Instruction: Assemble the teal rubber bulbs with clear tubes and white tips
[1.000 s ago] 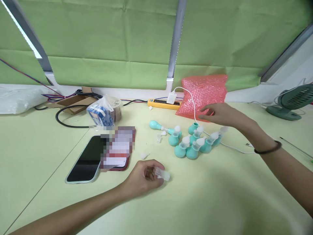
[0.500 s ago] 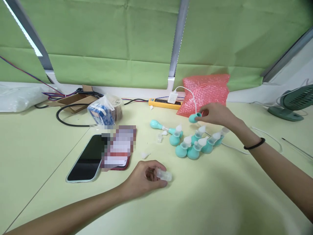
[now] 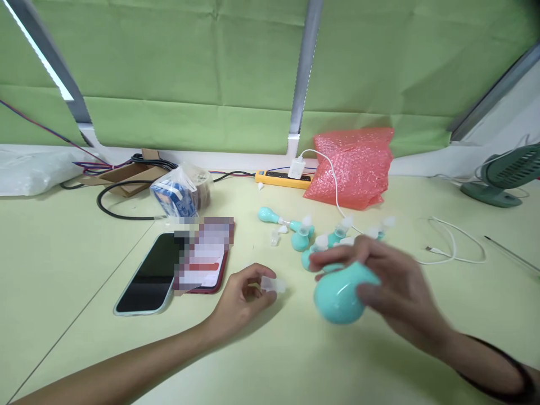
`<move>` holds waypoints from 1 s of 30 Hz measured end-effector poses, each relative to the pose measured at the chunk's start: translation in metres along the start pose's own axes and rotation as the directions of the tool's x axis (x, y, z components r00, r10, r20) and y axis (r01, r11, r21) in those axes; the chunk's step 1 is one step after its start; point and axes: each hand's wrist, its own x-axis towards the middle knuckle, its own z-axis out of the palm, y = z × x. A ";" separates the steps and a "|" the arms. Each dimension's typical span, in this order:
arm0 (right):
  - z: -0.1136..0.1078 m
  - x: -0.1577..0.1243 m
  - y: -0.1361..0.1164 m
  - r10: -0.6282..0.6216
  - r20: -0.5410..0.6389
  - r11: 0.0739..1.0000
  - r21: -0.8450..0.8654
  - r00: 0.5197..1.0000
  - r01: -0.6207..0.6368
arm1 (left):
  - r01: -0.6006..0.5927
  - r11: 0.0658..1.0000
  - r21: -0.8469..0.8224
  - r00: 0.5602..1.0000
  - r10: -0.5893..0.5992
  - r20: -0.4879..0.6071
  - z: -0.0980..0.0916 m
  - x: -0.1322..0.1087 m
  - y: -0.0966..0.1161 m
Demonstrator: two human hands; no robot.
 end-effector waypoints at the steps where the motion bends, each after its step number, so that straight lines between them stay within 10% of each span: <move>1: 0.006 -0.008 0.011 0.034 0.031 0.999 -0.026 0.999 -0.034 | 0.000 1.000 -0.003 1.000 -0.001 -0.017 0.000 0.000 0.000; 11: 0.030 -0.027 0.068 0.063 0.114 0.878 -0.479 0.992 -0.001 | -0.147 0.989 0.019 0.988 0.148 -0.049 0.000 -0.005 0.004; 20: 0.024 -0.023 0.080 -0.236 0.080 0.813 -0.530 0.968 0.242 | -0.271 0.961 0.062 0.962 0.268 0.049 0.001 -0.011 0.000; 30: 0.025 -0.026 0.085 -0.244 0.084 0.783 -0.571 0.966 0.248 | -0.023 0.998 -0.066 0.987 0.033 0.156 0.003 -0.005 -0.003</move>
